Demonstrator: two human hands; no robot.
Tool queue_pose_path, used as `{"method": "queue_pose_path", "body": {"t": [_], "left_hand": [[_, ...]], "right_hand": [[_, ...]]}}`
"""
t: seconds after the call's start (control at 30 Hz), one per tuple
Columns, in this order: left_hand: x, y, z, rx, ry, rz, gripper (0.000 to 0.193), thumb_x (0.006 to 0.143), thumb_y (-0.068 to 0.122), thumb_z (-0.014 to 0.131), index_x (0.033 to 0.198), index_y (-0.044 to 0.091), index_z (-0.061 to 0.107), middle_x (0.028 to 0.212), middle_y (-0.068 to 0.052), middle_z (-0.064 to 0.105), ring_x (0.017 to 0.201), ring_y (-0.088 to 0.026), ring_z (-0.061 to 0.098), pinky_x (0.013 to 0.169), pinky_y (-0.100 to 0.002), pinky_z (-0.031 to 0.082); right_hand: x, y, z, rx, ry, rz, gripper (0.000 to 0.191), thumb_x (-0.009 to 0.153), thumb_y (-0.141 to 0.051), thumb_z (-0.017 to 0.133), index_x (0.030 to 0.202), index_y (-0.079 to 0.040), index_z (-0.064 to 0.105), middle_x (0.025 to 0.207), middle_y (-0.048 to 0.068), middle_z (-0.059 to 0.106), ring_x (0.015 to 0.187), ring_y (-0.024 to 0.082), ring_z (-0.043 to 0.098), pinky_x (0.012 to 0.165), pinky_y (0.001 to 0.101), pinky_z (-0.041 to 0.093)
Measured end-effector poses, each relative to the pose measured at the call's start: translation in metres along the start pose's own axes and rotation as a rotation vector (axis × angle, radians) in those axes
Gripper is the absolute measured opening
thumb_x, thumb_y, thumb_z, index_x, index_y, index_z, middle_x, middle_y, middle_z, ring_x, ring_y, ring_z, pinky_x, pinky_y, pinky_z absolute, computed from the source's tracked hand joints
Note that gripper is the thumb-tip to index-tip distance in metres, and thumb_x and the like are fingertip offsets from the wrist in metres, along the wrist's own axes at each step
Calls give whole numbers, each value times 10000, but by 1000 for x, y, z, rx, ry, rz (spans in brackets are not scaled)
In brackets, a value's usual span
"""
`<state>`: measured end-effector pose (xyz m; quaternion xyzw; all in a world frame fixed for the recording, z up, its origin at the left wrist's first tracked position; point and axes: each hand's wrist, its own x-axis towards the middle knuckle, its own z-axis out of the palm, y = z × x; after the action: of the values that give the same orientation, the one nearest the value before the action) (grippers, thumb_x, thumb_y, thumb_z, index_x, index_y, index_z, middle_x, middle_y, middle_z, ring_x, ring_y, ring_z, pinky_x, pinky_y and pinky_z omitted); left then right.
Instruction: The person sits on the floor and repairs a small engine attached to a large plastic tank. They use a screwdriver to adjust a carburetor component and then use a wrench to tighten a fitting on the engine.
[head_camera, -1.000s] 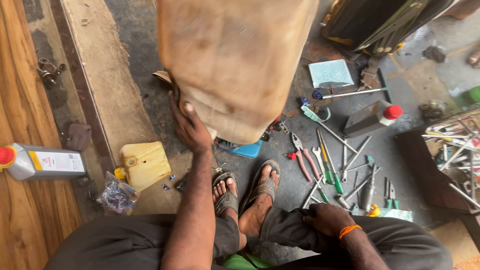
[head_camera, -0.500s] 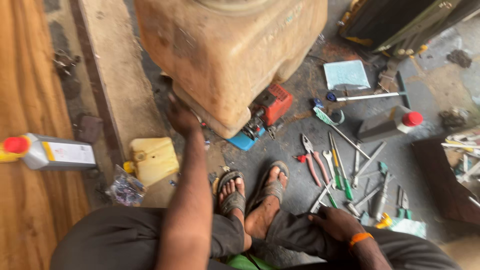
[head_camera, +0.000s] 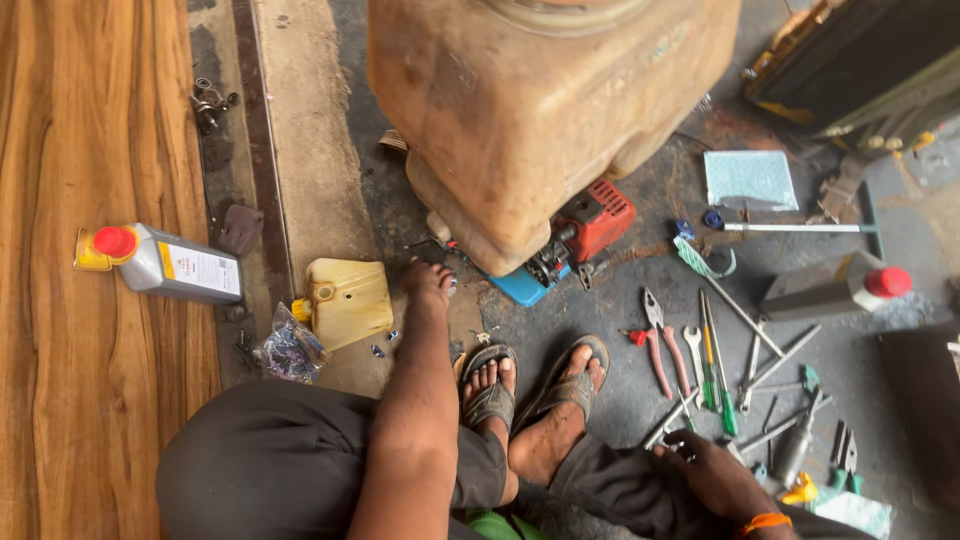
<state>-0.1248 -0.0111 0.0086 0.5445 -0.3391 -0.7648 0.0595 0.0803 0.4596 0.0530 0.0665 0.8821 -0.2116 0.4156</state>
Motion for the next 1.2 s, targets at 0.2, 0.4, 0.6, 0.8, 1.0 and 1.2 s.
{"method": "queue_pose_path", "body": {"t": [0.2,0.4,0.6,0.8,1.0,1.2], "left_hand": [[44,30,1,-476,-317,-148,427,1080,457,384,1251,134,606,1102,-39,685,994,-230,651,879,-444,523],[76,39,-5,-270,-150,-31,284,1044,387,562,1206,189,685,1100,-18,668,1012,-213,670,932,-408,614],[78,29,-6,-213,-248,23,271,1047,389,566,1183,173,657,1067,-14,680,1020,-216,678,938,-418,589],[79,25,2,-225,-273,28,295,1040,408,496,1190,186,618,1121,-25,727,1036,-224,658,937,-422,547],[50,-8,16,79,24,200,322,1070,339,462,1137,92,657,1092,-69,703,924,-233,667,845,-383,549],[-17,-92,34,99,15,190,273,929,277,639,1149,116,634,1121,-52,665,910,-188,631,763,-376,533]], "right_hand": [[13,10,3,74,27,-92,569,904,-542,582,1326,-164,636,1148,152,803,1098,310,774,951,405,589],[16,-4,-4,4,1,42,526,945,-512,602,1349,-178,632,1154,148,789,1115,307,754,967,394,576],[24,-15,-6,43,25,19,537,929,-513,590,1346,-176,625,1092,146,810,1047,299,802,924,403,603],[31,4,3,-10,-9,-7,532,963,-529,573,1387,-214,638,1144,157,780,1084,297,766,947,404,581],[23,-8,-8,55,-23,81,576,941,-551,576,1393,-194,586,1070,156,810,1086,296,772,956,407,583],[4,-36,-31,105,17,-6,600,933,-559,564,1404,-188,562,1091,138,801,1071,287,771,937,423,587]]}}
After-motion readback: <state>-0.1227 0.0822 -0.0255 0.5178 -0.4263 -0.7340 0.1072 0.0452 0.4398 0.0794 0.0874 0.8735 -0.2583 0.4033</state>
